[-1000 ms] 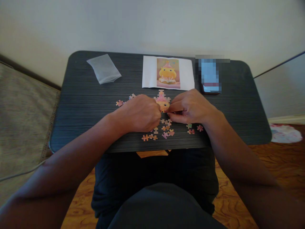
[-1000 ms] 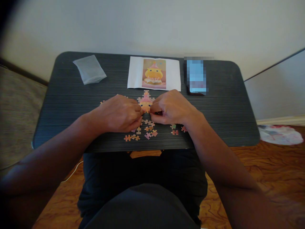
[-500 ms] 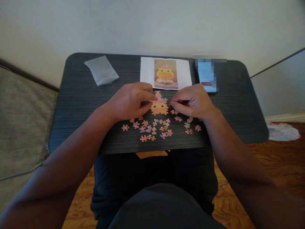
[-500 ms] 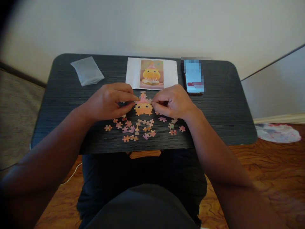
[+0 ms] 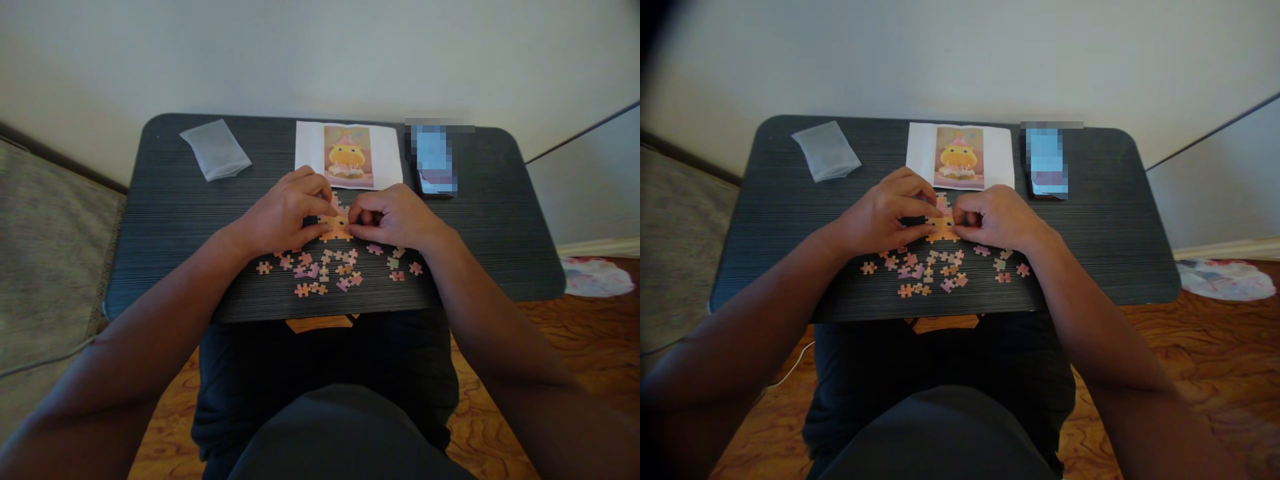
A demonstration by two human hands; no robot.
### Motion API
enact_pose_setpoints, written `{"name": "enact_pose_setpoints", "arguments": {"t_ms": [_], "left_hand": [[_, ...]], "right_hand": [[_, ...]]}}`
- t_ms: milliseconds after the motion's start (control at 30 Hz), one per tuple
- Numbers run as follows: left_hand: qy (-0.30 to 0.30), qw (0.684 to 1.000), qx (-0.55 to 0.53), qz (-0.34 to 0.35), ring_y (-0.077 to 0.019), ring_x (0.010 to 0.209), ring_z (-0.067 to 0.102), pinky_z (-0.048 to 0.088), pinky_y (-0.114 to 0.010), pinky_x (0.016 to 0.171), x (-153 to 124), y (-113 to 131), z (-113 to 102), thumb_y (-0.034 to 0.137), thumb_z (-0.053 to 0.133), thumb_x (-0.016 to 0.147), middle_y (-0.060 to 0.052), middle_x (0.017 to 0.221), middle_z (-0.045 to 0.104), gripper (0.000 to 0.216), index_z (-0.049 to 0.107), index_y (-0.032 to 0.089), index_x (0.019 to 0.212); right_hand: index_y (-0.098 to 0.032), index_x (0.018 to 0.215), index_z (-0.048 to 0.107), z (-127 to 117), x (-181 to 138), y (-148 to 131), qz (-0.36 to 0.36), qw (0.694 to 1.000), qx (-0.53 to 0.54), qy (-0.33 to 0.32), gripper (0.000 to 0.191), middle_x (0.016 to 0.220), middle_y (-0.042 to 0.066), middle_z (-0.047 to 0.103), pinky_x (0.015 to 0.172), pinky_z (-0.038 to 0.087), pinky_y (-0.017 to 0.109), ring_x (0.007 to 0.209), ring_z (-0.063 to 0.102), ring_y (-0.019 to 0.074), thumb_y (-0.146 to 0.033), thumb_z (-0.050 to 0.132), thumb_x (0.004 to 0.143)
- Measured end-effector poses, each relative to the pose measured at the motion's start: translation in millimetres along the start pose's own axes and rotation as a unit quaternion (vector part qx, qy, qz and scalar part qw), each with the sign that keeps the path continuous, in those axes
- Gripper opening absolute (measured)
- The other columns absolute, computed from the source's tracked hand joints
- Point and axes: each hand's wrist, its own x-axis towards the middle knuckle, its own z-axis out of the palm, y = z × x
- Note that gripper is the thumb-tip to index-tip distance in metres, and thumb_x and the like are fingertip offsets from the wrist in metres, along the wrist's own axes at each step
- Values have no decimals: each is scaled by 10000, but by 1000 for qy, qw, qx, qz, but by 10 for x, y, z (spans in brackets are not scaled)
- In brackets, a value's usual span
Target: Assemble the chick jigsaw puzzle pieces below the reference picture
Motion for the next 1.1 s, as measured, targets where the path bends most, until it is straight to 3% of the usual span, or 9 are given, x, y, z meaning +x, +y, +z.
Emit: {"name": "enact_pose_setpoints", "arguments": {"t_ms": [433, 767, 900, 1100], "left_hand": [[21, 999, 27, -32, -313, 1153, 709, 591, -525, 1064, 5, 14, 123, 414, 874, 1036, -85, 1149, 750, 247, 893, 245, 1215], [46, 998, 16, -48, -285, 1089, 746, 606, -479, 1011, 0, -52, -49, 342, 750, 1062, -96, 1078, 799, 201, 907, 216, 1069], [12, 994, 16, -106, -244, 997, 746, 579, -396, 945, -23, -98, -214, 387, 734, 1048, -67, 1008, 811, 211, 885, 260, 973], [-74, 976, -24, -205, -175, 730, 666, 491, -348, 750, -79, -173, -452, 424, 763, 981, -42, 847, 788, 236, 884, 222, 965]], "right_hand": [[-257, 899, 760, 16, 25, -54, 4, 1000, 20, -23, 164, 680, -70, 704, 699, 396, 350, 617, 598, 134, -381, 820, 988], [-259, 880, 731, -93, -38, 50, -4, 997, -6, 82, 205, 672, -53, 694, 691, 406, 361, 609, 580, 150, -406, 819, 992], [-266, 893, 762, -133, -57, 67, 18, 994, -13, 103, 201, 653, -44, 684, 683, 417, 365, 608, 569, 161, -430, 806, 1001], [-272, 887, 771, -151, -60, 76, 30, 993, -18, 115, 185, 648, -39, 670, 683, 410, 372, 614, 560, 170, -418, 802, 996]]}}
